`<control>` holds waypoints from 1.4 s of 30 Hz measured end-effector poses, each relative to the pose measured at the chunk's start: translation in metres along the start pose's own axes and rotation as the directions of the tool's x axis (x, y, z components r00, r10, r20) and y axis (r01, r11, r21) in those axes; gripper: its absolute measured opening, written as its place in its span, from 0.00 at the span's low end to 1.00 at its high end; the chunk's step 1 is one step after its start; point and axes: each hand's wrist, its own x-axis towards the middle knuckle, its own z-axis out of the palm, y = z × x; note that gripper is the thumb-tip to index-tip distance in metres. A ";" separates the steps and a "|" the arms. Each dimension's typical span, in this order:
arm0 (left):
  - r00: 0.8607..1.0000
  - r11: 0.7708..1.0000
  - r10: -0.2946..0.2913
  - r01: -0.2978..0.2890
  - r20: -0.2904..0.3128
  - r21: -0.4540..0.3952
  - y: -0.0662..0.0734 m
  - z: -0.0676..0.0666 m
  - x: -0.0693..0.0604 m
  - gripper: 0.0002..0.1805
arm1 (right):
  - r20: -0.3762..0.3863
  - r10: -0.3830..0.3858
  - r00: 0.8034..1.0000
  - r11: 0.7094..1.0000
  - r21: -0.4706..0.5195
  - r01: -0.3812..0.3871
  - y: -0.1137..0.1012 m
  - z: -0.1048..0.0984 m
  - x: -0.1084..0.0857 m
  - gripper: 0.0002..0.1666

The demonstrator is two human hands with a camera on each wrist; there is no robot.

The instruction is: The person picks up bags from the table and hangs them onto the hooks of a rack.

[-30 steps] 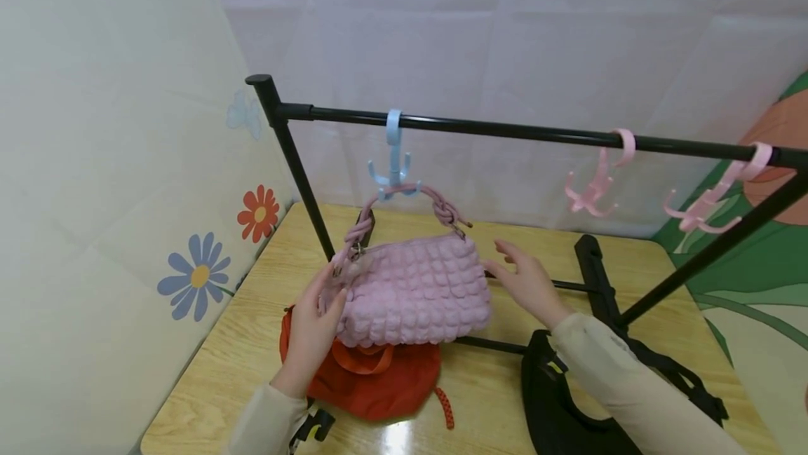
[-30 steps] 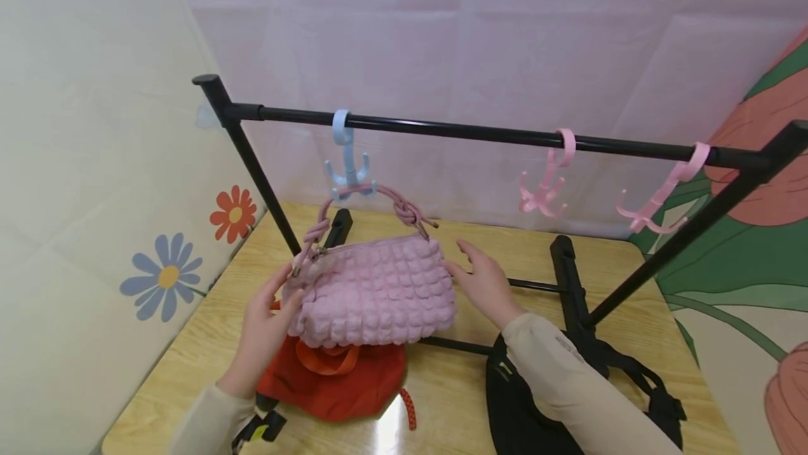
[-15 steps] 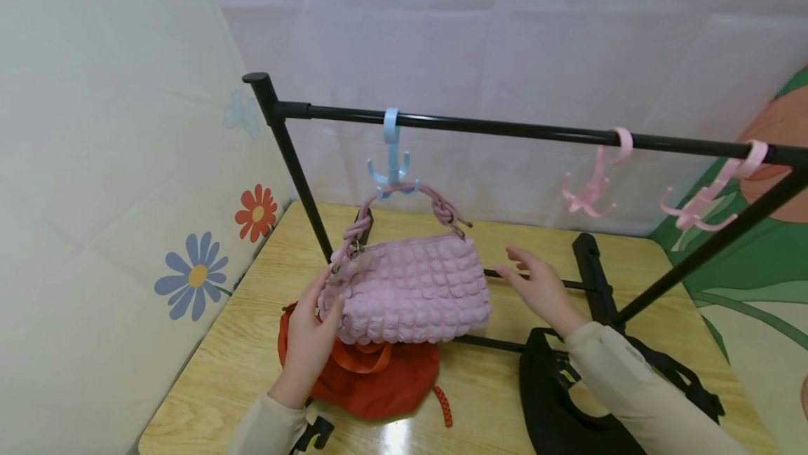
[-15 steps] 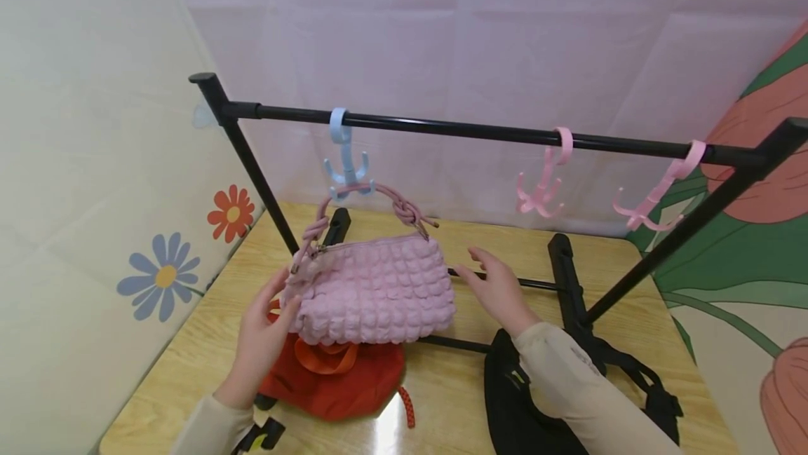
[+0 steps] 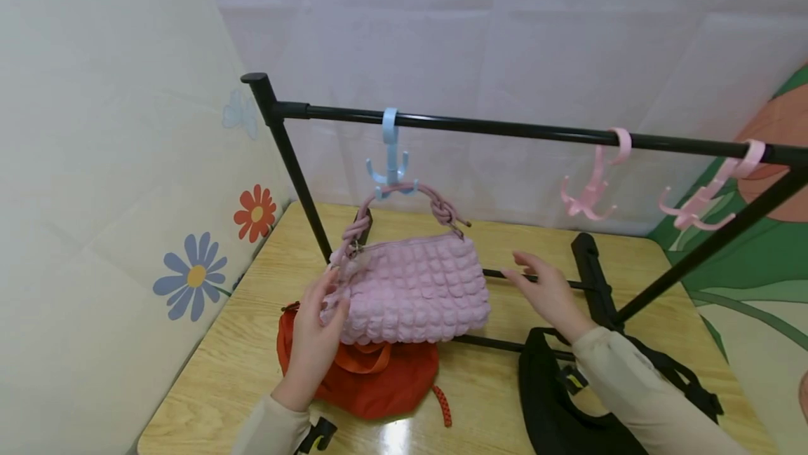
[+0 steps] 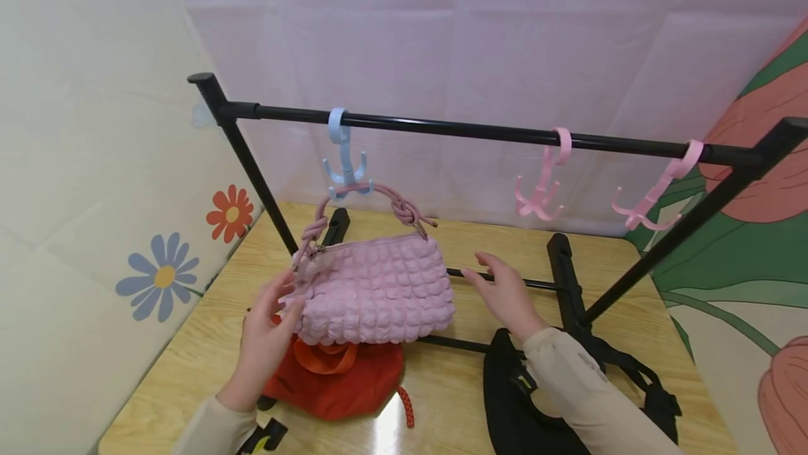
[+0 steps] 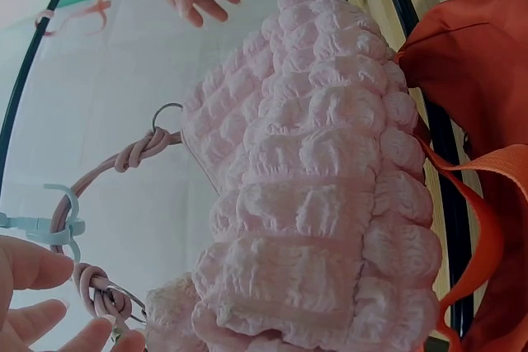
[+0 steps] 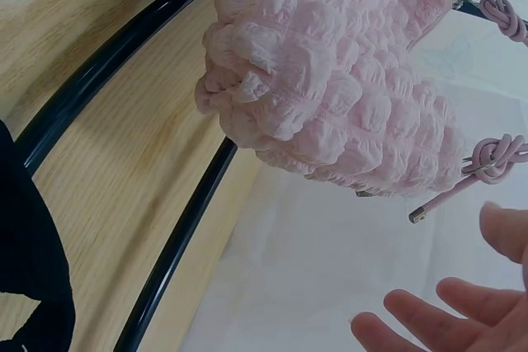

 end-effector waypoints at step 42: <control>0.993 0.991 -0.027 0.042 0.118 -0.125 -0.001 0.025 -0.004 0.25 | -0.015 0.058 0.998 0.997 -0.046 -0.059 0.037 -0.016 -0.021 0.35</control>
